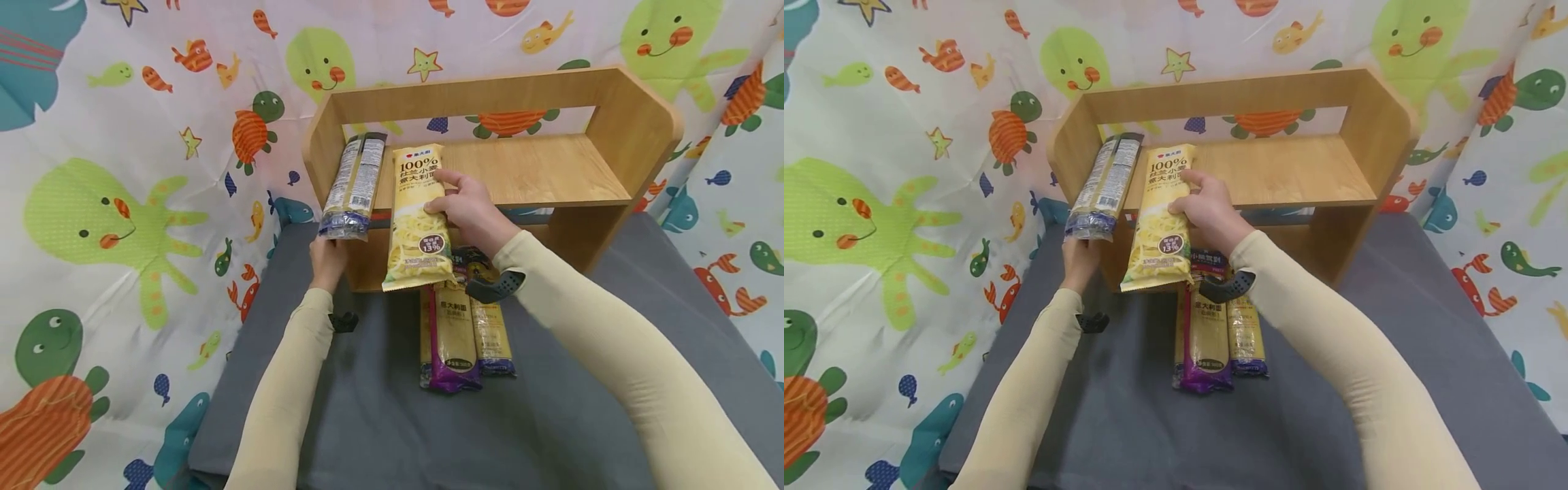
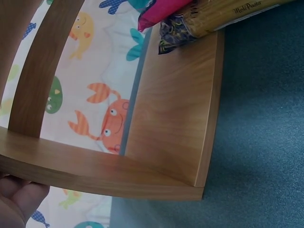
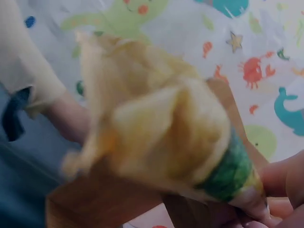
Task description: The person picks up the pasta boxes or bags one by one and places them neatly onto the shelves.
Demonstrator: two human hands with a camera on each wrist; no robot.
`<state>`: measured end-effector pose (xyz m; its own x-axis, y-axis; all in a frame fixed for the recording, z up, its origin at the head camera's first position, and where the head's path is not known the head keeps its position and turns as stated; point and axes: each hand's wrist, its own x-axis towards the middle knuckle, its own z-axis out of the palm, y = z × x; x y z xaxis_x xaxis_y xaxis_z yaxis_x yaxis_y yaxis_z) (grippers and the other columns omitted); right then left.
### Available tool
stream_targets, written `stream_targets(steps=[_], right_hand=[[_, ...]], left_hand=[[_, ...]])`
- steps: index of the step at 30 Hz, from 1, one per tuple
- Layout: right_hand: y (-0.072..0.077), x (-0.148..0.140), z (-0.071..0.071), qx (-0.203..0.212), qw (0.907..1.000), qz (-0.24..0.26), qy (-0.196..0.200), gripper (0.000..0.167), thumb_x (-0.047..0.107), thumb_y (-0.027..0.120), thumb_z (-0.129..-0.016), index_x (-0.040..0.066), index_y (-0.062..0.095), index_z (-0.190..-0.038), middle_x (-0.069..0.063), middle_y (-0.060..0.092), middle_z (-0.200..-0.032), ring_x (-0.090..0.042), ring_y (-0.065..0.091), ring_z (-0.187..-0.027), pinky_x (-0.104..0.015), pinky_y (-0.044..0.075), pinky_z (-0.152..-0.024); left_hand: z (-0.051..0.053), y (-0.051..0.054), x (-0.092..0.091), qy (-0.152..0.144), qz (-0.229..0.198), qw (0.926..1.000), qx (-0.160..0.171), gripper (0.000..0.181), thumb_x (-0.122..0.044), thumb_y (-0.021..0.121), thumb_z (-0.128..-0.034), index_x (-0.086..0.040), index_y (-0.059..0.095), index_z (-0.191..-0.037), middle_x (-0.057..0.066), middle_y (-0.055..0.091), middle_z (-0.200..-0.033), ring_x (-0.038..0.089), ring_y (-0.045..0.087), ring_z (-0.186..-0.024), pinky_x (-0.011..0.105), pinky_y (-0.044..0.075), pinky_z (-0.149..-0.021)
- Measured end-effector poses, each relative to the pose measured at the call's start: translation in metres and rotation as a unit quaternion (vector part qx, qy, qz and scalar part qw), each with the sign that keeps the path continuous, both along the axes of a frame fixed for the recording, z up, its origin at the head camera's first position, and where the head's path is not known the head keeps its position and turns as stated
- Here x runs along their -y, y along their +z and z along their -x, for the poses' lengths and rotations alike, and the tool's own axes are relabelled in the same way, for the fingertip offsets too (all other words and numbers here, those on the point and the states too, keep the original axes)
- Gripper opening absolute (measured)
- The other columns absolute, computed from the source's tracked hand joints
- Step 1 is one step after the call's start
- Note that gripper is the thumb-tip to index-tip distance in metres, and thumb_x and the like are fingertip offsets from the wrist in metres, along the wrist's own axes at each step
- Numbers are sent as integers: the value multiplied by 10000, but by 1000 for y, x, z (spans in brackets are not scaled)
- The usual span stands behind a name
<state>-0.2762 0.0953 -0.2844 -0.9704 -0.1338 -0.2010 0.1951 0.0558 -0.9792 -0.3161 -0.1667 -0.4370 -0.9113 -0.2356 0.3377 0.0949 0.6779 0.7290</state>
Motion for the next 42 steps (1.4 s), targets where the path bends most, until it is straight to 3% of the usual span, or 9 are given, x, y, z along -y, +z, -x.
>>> stream_targets(steps=[4, 7, 10, 21, 32, 42], right_hand=[[2, 5, 15, -3, 9999, -139, -18, 694, -10, 572, -993, 193, 323, -1608, -153, 513, -1499, -223, 634, -1127, -255, 567, -774], [3, 8, 23, 44, 9998, -208, -44, 678, 8, 563, -1004, 180, 313, -1611, -144, 504, -1506, -217, 615, -1166, -264, 552, -842], [3, 11, 29, 31, 9996, -265, -113, 685, -1, 571, -996, 163, 315, -1610, -151, 511, -1502, -200, 613, -1142, -265, 540, -856], [3, 17, 46, 292, 9977, -476, -375, 688, -27, 595, -976, 196, 372, -1588, -142, 531, -1474, -185, 638, -1024, -238, 553, -714], [7, 22, 57, 299, 9938, -982, -432, 757, 75, 628, -997, 278, 261, -1627, -117, 559, -1423, -156, 662, -885, -250, 567, -671], [8, 26, 62, 399, 9951, -675, -602, 835, 52, 630, -988, 385, 203, -1623, -109, 563, -1437, -229, 699, -1095, -376, 601, -878]], left_hand=[[-1, 1, -2, -36, -9, 10000, 27, 365, -238, 450, -1092, 7, 645, -1279, 242, 719, -1139, 373, 693, -910, 512, 543, -782], [-2, 2, -2, -20, 54, 10000, -21, 349, -214, 463, -1083, 11, 653, -1269, 245, 720, -1152, 387, 705, -951, 524, 550, -817], [-2, 2, -1, -20, 124, 9999, -79, 340, -198, 468, -1078, 19, 661, -1257, 254, 719, -1159, 404, 710, -978, 536, 549, -832], [-2, 0, -2, -36, 121, 9999, 85, 351, -225, 457, -1091, -11, 649, -1292, 228, 721, -1180, 384, 714, -980, 518, 556, -823], [-2, 2, -2, -106, 198, 9997, -49, 358, -232, 435, -1103, -20, 658, -1286, 221, 728, -1139, 377, 718, -919, 505, 557, -780], [-2, 2, -2, -63, 21, 9999, 108, 354, -241, 439, -1104, -63, 630, -1343, 192, 731, -1134, 341, 694, -859, 468, 534, -731]])
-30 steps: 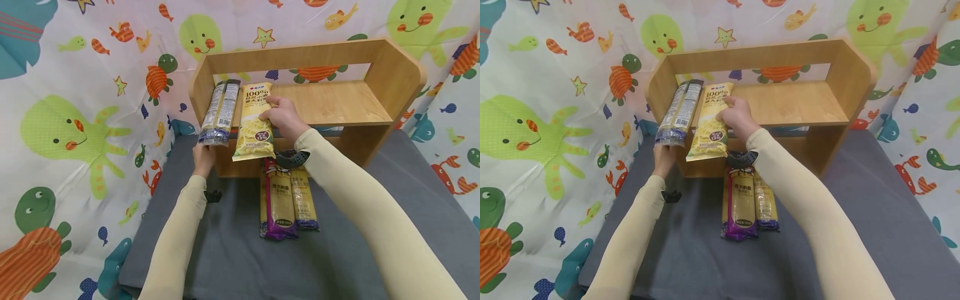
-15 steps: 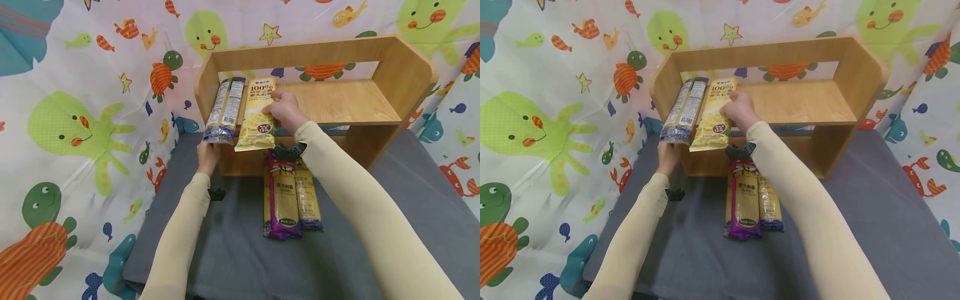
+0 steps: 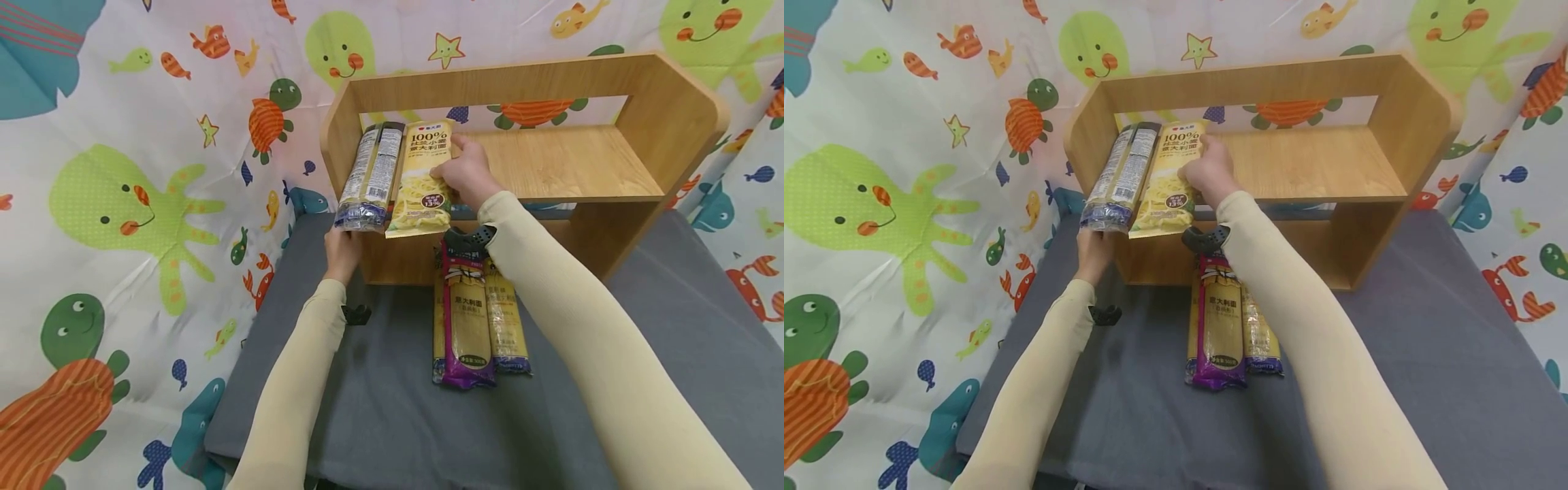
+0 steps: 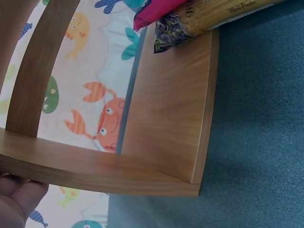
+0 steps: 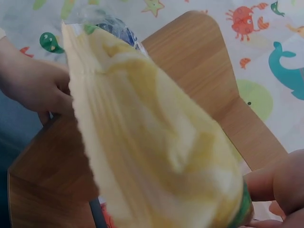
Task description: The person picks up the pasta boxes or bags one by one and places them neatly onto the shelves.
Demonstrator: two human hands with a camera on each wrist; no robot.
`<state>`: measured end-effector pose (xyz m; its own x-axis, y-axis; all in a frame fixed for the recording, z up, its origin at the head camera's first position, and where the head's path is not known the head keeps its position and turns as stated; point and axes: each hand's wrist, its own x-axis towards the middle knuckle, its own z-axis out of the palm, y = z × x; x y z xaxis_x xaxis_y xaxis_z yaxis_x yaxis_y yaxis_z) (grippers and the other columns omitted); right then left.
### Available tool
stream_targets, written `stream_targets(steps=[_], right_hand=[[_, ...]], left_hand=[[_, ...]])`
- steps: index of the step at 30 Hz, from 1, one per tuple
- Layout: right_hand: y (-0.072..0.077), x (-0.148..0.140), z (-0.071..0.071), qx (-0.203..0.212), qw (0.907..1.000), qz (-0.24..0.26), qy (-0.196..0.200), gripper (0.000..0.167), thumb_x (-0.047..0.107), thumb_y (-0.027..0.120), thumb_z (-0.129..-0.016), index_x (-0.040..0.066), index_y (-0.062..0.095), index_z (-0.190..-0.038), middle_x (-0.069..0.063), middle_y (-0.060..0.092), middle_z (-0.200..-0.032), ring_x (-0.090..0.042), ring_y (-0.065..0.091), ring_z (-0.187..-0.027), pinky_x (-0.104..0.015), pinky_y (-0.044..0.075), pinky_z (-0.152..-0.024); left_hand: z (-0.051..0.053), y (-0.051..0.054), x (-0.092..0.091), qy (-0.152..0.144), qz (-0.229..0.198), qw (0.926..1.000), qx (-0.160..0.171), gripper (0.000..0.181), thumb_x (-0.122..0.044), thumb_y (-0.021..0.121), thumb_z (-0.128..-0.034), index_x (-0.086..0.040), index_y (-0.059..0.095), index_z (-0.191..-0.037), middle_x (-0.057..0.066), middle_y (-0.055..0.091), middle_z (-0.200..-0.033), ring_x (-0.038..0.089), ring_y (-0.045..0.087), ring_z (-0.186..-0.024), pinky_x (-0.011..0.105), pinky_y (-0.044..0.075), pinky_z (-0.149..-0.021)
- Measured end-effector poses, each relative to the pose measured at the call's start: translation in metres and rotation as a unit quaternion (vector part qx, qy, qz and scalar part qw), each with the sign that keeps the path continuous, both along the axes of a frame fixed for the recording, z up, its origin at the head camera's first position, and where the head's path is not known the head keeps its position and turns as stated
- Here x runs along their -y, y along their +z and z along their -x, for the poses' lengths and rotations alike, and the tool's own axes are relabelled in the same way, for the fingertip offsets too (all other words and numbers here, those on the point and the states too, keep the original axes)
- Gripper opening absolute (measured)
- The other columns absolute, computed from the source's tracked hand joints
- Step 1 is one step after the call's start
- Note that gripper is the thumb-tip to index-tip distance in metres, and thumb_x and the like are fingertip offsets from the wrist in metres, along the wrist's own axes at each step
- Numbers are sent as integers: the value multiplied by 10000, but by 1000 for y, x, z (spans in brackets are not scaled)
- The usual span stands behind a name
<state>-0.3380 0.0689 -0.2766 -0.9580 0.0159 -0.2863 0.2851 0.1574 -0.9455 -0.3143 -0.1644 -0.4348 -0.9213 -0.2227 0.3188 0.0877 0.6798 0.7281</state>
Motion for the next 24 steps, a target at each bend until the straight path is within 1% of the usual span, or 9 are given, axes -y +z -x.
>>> stream_targets(steps=[3, 7, 10, 13, 17, 20, 22, 24], right_hand=[[-1, 0, 1, -120, 9999, 45, -20, 857, 31, 630, -980, 410, 202, -1618, -117, 559, -1417, -248, 699, -1097, -390, 607, -859], [-3, -1, 2, -182, 9998, 44, -59, 875, 23, 633, -975, 429, 197, -1615, -123, 549, -1400, -263, 696, -1099, -391, 613, -834], [-3, -1, 4, -231, 9997, 64, -58, 875, 16, 642, -968, 416, 211, -1615, -134, 563, -1400, -276, 701, -1106, -388, 615, -826], [-3, -1, 4, -247, 9997, 65, -66, 865, 21, 653, -964, 403, 228, -1613, -125, 570, -1385, -269, 707, -1089, -380, 617, -810], [-3, -2, 3, -250, 9996, -21, -92, 848, 47, 665, -965, 393, 239, -1611, -61, 573, -1255, -223, 709, -1005, -360, 621, -770], [-2, -4, 1, -300, 9995, -74, -78, 855, 55, 673, -960, 374, 229, -1618, -37, 558, -1168, -203, 696, -968, -366, 618, -797], [-1, -5, -2, -334, 9994, -118, -5, 869, 75, 672, -965, 356, 189, -1630, -59, 550, -1219, -209, 677, -1020, -379, 609, -855], [1, -6, -5, -368, 9992, -115, 102, 895, 88, 669, -970, 338, 134, -1642, -105, 509, -1364, -228, 642, -1132, -378, 587, -924]], left_hand=[[-1, 0, 0, -15, -46, 10000, 48, 356, -246, 434, -1106, -60, 627, -1341, 194, 727, -1140, 337, 690, -870, 463, 533, -731], [-1, 0, 0, -89, -99, 9999, 95, 362, -260, 424, -1109, -65, 619, -1343, 190, 723, -1123, 328, 684, -869, 450, 530, -724], [0, 1, 1, -93, -116, 9999, 23, 352, -255, 434, -1106, -59, 626, -1326, 195, 724, -1107, 329, 689, -866, 457, 532, -726], [2, 1, 2, -65, -78, 9999, -45, 342, -241, 445, -1102, -48, 637, -1309, 203, 728, -1121, 335, 701, -893, 474, 547, -758], [2, 1, 1, -68, -79, 9999, -26, 343, -233, 446, -1101, -44, 638, -1313, 208, 728, -1152, 344, 709, -924, 486, 553, -788], [2, 2, 1, -69, -125, 9999, 45, 350, -241, 441, -1102, -47, 635, -1320, 214, 725, -1166, 356, 708, -929, 490, 549, -788], [2, 1, 2, -63, -141, 9999, 56, 357, -242, 435, -1102, -44, 633, -1324, 220, 723, -1168, 360, 707, -921, 489, 546, -779], [1, 0, 4, -10, -100, 9999, 63, 360, -243, 426, -1102, -51, 634, -1326, 215, 722, -1174, 348, 707, -922, 477, 547, -780]])
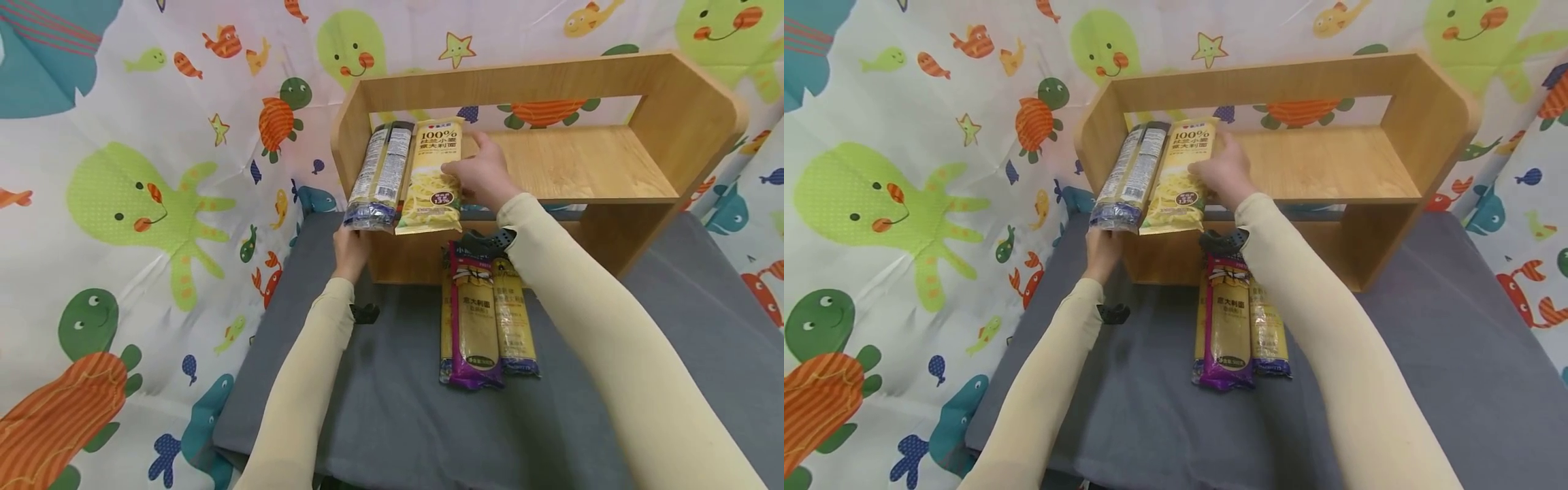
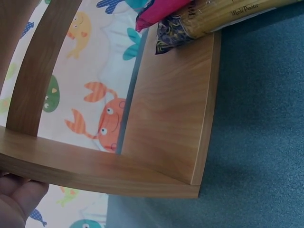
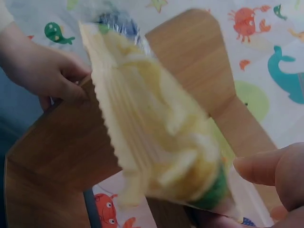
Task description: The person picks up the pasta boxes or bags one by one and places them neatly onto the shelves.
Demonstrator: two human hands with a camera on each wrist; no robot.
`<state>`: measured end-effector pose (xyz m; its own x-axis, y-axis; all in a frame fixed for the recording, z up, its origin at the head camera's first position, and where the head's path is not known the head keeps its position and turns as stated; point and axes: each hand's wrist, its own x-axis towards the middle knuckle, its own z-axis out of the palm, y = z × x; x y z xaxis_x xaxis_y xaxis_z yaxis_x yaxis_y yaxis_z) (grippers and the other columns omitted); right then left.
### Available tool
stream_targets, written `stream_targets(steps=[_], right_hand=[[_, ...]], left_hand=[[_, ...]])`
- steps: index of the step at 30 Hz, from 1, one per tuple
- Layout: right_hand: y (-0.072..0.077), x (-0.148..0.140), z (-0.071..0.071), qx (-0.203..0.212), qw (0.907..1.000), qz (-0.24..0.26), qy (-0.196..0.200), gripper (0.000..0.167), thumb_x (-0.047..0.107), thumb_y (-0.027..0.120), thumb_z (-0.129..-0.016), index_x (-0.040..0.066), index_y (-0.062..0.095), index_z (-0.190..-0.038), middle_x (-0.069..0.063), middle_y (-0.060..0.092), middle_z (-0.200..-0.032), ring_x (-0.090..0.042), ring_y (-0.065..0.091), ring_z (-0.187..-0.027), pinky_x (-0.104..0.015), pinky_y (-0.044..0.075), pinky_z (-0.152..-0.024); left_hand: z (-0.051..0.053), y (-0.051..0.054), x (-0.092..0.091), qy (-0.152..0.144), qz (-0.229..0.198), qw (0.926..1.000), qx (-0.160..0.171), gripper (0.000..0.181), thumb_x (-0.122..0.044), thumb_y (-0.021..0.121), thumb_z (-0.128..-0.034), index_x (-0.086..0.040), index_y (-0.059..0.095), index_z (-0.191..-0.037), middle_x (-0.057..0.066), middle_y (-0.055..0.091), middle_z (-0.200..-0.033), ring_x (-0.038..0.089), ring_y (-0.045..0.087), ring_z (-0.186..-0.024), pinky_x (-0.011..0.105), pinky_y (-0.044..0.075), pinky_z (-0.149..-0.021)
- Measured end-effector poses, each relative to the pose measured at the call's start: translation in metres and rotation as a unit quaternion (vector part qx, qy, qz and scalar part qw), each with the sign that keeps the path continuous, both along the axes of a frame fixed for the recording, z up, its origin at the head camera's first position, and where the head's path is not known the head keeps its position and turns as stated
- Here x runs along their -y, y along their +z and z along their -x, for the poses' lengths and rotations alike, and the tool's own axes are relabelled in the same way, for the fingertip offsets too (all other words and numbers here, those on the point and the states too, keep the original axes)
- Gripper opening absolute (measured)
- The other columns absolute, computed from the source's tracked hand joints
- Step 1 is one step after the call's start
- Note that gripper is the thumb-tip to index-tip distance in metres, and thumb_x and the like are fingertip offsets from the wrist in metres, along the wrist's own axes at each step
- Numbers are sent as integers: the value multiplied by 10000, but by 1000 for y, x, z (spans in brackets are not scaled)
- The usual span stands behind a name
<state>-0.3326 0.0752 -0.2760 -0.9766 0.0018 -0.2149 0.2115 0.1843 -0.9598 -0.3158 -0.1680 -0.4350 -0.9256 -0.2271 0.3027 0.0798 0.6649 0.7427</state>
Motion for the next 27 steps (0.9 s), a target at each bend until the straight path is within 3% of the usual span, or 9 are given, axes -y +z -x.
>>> stream_targets(steps=[3, 6, 12, 14, 16, 20, 27], right_hand=[[4, -10, -8, -123, 9995, -156, 226, 928, 123, 671, -975, 316, 66, -1651, -169, 360, -1572, -242, 541, -1259, -306, 573, -924], [7, -24, -18, -264, 9978, -383, 478, 945, 149, 681, -967, 296, 48, -1655, -201, 251, -1654, -277, 509, -1274, -250, 558, -836], [8, -62, -46, -636, 9925, -699, 781, 888, 173, 663, -985, 192, 81, -1656, -267, 290, -1631, -397, 537, -1360, -335, 564, -949], [6, -76, -57, -806, 9897, -849, 827, 824, 176, 644, -999, 147, 136, -1647, -278, 375, -1577, -342, 617, -1267, -277, 587, -868], [2, -92, -68, -926, 9868, -1026, 845, 763, 180, 629, -1008, 110, 195, -1631, -278, 445, -1518, -206, 694, -1111, -211, 590, -772], [-12, -123, -87, -963, 9830, -1269, 908, 688, 168, 609, -1017, 51, 265, -1601, -301, 493, -1446, 56, 655, -844, -192, 582, -700], [-50, -164, -115, -483, 9807, -1558, 1083, 648, 172, 590, -1032, -6, 282, -1574, -341, 490, -1440, 107, 631, -813, -226, 589, -720]], left_hand=[[0, 0, -3, 49, 50, 9999, -121, 353, -236, 420, -1101, -54, 643, -1306, 209, 729, -1137, 330, 698, -870, 450, 538, -734], [-1, 0, -5, 39, 48, 9999, -111, 362, -244, 415, -1101, -49, 643, -1302, 213, 728, -1122, 339, 685, -847, 452, 526, -712], [-1, -2, -2, 31, 68, 9998, -169, 354, -218, 435, -1095, -12, 651, -1283, 238, 727, -1061, 373, 676, -793, 468, 503, -672], [0, -3, -2, 65, 137, 9995, -263, 343, -202, 441, -1091, -5, 659, -1268, 238, 728, -1039, 365, 666, -768, 461, 496, -661], [0, -3, -1, 57, 181, 9993, -311, 342, -197, 441, -1089, -1, 661, -1263, 241, 727, -1036, 362, 658, -753, 463, 497, -657], [-2, -2, -1, 15, 127, 9996, -262, 339, -185, 456, -1082, 8, 653, -1280, 249, 724, -1108, 382, 671, -805, 489, 516, -694], [0, -4, -3, -3, 22, 9999, -171, 332, -182, 464, -1086, -6, 635, -1309, 238, 711, -1178, 398, 690, -924, 507, 542, -770]])
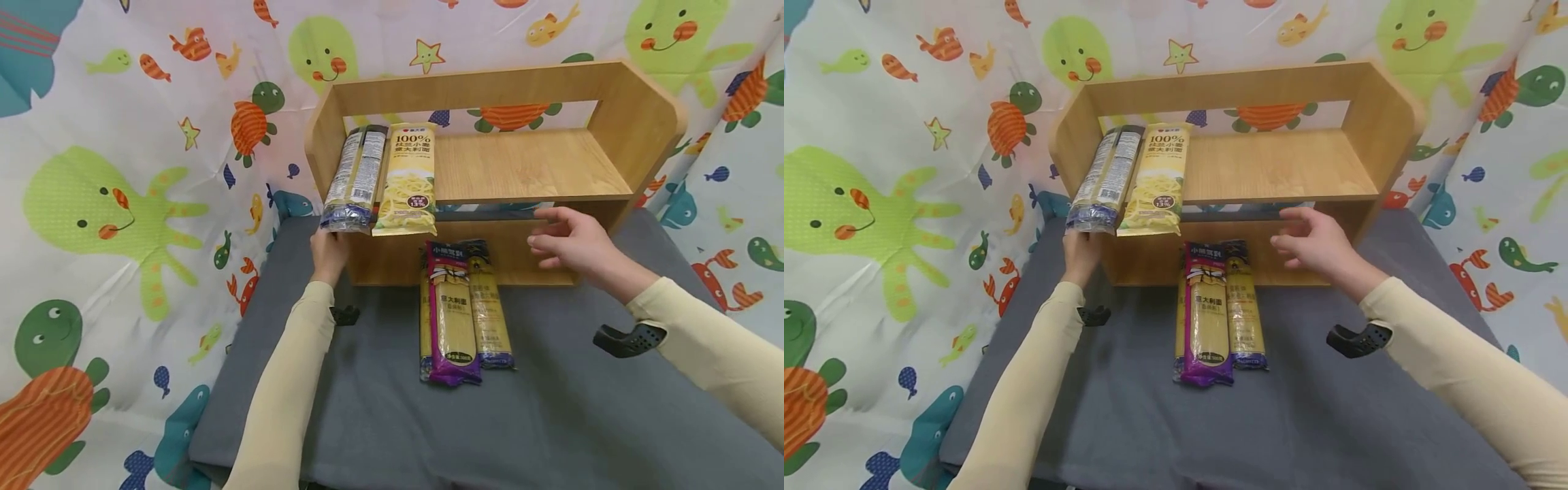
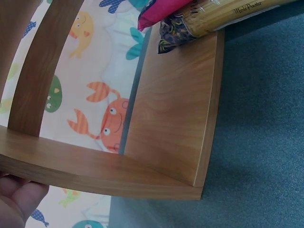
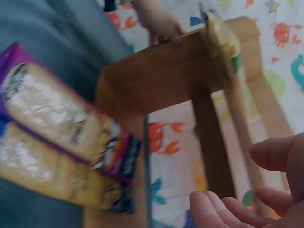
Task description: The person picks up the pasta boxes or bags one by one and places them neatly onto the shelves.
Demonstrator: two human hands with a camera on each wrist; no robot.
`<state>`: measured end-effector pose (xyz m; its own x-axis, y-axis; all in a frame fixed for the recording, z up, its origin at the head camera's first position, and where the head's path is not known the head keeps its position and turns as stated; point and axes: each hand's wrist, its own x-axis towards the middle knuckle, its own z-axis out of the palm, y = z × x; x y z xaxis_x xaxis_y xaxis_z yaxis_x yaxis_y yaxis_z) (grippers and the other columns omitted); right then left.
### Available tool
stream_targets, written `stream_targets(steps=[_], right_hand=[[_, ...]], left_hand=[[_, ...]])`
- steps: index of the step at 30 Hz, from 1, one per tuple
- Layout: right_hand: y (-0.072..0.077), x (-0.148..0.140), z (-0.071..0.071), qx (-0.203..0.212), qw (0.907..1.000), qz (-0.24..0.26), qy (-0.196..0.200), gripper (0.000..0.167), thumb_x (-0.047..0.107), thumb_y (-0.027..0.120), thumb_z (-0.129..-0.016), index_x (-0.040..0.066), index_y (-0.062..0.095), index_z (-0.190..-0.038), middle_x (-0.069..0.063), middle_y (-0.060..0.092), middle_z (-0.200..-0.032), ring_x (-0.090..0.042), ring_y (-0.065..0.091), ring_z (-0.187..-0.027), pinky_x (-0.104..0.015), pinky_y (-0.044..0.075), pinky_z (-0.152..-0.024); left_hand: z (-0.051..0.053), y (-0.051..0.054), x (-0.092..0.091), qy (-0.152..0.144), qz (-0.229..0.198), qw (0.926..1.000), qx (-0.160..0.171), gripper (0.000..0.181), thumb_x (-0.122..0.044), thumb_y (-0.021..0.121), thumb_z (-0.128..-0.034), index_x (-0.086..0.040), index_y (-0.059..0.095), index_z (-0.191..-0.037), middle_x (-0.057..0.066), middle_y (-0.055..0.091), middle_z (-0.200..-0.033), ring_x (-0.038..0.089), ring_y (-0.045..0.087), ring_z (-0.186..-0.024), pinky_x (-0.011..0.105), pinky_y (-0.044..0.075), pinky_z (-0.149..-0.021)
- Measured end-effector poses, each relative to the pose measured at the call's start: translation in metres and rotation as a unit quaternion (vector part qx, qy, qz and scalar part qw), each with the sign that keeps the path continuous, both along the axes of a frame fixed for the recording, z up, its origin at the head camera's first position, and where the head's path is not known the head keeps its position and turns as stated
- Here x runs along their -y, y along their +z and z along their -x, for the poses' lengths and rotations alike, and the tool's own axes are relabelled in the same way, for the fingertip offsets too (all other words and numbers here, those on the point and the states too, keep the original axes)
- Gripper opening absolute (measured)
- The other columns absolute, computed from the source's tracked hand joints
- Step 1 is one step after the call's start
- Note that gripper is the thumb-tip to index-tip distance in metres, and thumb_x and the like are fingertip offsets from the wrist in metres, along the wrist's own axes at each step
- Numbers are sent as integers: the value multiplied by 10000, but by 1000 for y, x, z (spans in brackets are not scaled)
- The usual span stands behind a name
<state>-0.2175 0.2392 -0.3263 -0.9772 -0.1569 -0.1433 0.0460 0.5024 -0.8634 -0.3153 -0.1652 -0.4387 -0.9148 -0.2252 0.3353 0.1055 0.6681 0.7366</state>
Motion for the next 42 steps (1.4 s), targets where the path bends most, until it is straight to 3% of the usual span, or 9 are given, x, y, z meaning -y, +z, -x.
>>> stream_targets(steps=[5, 7, 13, 18, 24, 32, 42], right_hand=[[-34, -15, -12, 379, 9991, -183, 93, 633, 192, 592, -1034, -35, 303, -1550, -350, 505, -1428, 54, 654, -857, -317, 613, -773], [-47, -18, -16, 517, 9984, -220, 95, 632, 210, 592, -1036, -41, 312, -1545, -356, 512, -1431, -25, 689, -919, -370, 617, -800], [-90, -22, -28, 816, 9966, -59, 28, 662, 254, 596, -1035, -57, 306, -1543, -374, 501, -1442, -122, 714, -982, -428, 611, -830], [-126, -18, -34, 1054, 9944, 109, 38, 689, 250, 602, -1032, -55, 278, -1558, -360, 522, -1433, -360, 686, -1134, -473, 596, -870], [-161, -7, -37, 1322, 9904, 365, 164, 737, 176, 595, -1024, -58, 181, -1587, -409, 435, -1474, -471, 630, -1196, -507, 587, -881], [-187, 10, -30, 1303, 9886, 723, -226, 776, 160, 620, -1006, 1, 166, -1614, -397, 370, -1524, -479, 541, -1311, -453, 596, -881], [-199, 18, -14, 1136, 9897, 667, -560, 774, 207, 639, -996, 44, 208, -1617, -347, 403, -1514, -448, 548, -1283, -355, 576, -811]], left_hand=[[0, 0, 1, 31, -26, 10000, 56, 335, -182, 460, -1086, -7, 630, -1316, 236, 715, -1156, 385, 687, -890, 490, 535, -736], [-1, 0, 1, 40, -40, 10000, 76, 341, -193, 454, -1091, -12, 628, -1321, 232, 719, -1128, 377, 686, -855, 469, 522, -700], [0, 1, 0, 4, -52, 9999, 103, 352, -225, 441, -1101, -21, 626, -1321, 225, 722, -1068, 358, 681, -818, 426, 493, -661], [1, 1, -1, 7, -53, 9999, 124, 353, -228, 440, -1101, -23, 624, -1321, 226, 724, -1095, 362, 686, -850, 444, 503, -680], [0, 1, -2, 12, -120, 9999, 122, 348, -207, 452, -1094, -18, 623, -1331, 229, 718, -1163, 368, 680, -902, 479, 517, -735], [-2, 2, -1, -10, -87, 9999, 56, 353, -202, 449, -1096, -22, 606, -1357, 230, 710, -1168, 370, 671, -867, 458, 504, -700], [-4, 2, -2, -21, -19, 10000, 82, 361, -211, 441, -1100, -18, 601, -1360, 231, 713, -1115, 359, 666, -816, 414, 474, -649]])
